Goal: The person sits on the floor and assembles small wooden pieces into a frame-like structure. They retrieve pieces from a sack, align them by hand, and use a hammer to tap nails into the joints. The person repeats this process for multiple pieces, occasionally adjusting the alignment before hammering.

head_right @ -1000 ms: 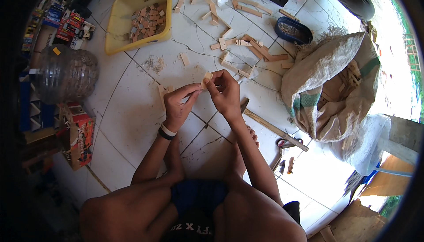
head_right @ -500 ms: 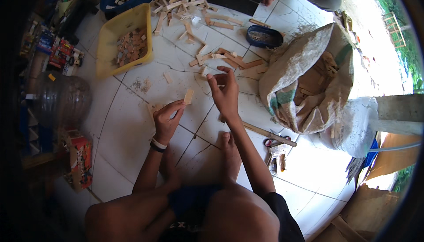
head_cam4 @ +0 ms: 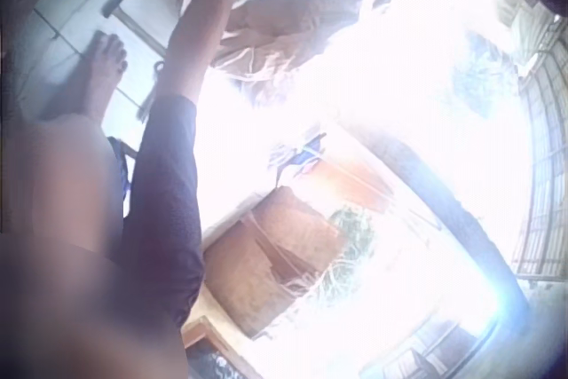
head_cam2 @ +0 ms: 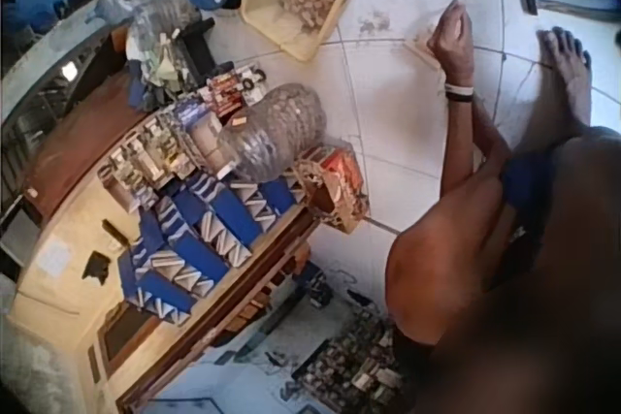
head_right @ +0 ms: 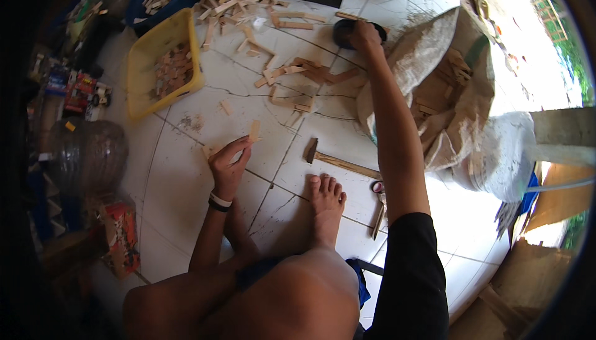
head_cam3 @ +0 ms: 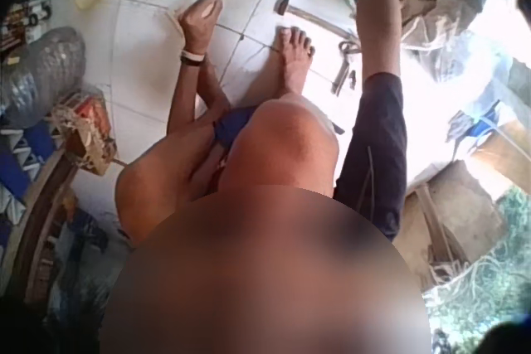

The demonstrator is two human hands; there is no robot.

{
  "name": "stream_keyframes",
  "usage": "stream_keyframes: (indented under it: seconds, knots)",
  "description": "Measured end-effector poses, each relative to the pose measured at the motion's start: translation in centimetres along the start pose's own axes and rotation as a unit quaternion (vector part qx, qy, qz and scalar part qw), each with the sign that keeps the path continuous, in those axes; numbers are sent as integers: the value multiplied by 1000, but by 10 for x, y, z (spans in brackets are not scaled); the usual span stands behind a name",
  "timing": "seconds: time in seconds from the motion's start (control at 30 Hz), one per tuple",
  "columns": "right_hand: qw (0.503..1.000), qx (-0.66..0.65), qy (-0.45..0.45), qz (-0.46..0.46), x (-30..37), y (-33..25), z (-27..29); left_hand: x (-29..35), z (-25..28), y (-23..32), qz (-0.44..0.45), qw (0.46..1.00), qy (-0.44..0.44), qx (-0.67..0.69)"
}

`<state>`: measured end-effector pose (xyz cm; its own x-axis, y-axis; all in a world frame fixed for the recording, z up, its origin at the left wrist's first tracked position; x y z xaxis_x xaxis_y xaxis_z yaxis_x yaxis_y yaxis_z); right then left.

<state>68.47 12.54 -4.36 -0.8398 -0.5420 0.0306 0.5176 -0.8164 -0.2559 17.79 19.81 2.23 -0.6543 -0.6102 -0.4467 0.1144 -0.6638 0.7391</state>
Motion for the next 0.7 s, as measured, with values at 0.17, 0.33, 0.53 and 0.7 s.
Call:
stream_keyframes:
  seconds: [0.17, 0.33, 0.53, 0.7]
  knots:
    - [998, 20, 39, 35, -35, 31, -32, 8, -1, -8, 40, 999, -5, 32]
    - [994, -58, 9, 96, -67, 63, -65, 18, -7, -15, 41, 997, -18, 69]
    - [994, -30, 41, 93, -80, 45, -70, 16, -13, -15, 30, 995, -39, 81]
    - [984, -25, 127, 123, -24, 5, -52, 14, -11, -11, 16, 993, -16, 114]
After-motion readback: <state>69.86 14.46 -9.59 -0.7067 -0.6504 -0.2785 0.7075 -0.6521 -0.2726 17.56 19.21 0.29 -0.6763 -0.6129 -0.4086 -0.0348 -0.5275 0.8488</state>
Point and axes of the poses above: each hand's wrist, its own x-axis away from the middle knuckle, its own z-axis out of the back of the hand, y = z × x, the point moved 6 cm from there along -x, towards the middle knuckle, and after that the axes turned 5 degrees about y, right-handed, at the moved point
